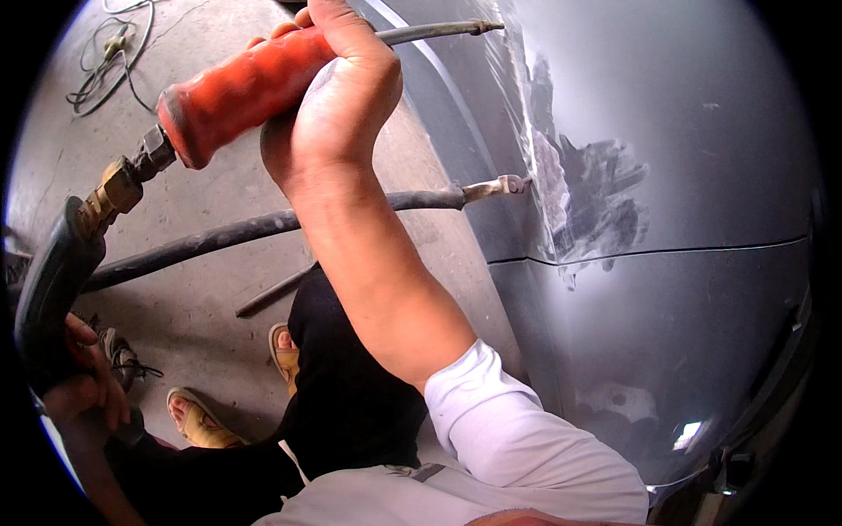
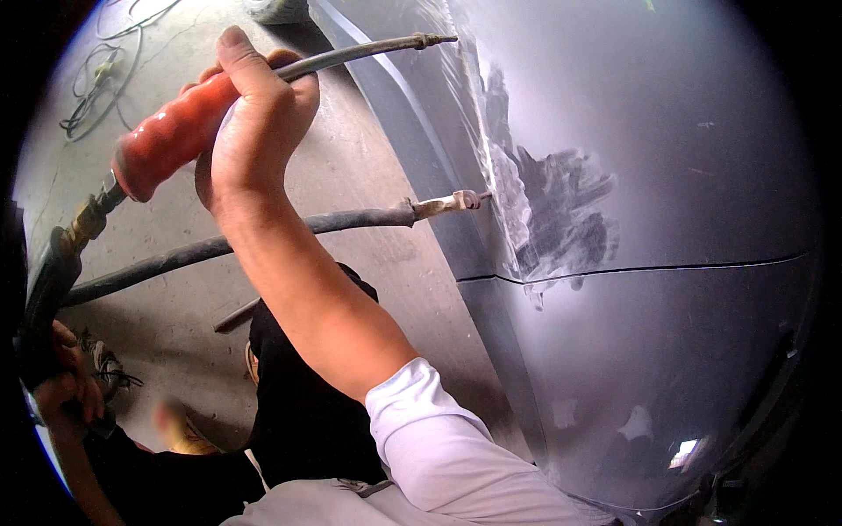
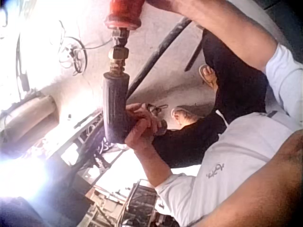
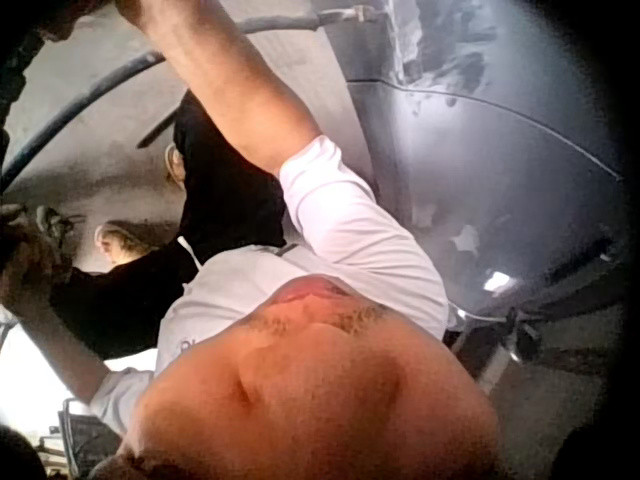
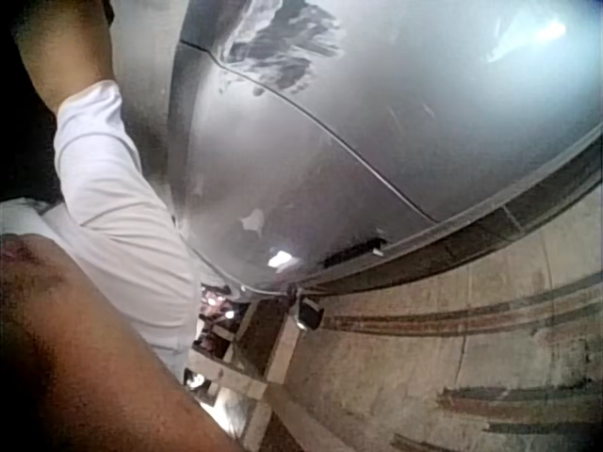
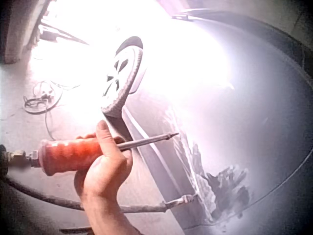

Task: The person uses a spot welder and a slide hammer to pull out dents on a car door, attaching the welding tip to the metal and using the sliding weight to pull the panel outward.

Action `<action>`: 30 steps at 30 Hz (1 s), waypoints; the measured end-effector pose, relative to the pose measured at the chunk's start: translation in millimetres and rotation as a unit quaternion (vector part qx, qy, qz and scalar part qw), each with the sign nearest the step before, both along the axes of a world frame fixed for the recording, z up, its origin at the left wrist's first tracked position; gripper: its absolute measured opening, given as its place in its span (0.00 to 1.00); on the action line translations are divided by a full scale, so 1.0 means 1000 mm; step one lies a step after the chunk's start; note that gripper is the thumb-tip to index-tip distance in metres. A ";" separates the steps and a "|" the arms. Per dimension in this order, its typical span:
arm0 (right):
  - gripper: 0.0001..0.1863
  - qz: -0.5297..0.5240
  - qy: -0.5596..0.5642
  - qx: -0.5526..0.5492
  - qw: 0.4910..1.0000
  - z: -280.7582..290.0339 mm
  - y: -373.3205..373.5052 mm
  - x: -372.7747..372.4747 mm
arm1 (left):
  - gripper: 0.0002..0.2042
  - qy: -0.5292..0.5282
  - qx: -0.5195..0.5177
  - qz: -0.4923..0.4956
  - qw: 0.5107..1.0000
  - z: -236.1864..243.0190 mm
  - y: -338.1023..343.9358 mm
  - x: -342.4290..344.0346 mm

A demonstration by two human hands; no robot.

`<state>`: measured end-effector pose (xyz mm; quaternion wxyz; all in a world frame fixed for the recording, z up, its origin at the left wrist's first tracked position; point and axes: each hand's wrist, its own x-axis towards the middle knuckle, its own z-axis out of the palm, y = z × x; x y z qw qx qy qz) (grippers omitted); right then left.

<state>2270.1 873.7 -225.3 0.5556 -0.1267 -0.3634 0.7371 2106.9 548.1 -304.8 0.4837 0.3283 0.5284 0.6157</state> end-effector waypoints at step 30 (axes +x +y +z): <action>0.14 -0.036 -0.003 -0.055 0.998 -0.007 0.000 0.001 | 0.17 -0.008 0.024 -0.025 0.999 -0.005 0.005 -0.004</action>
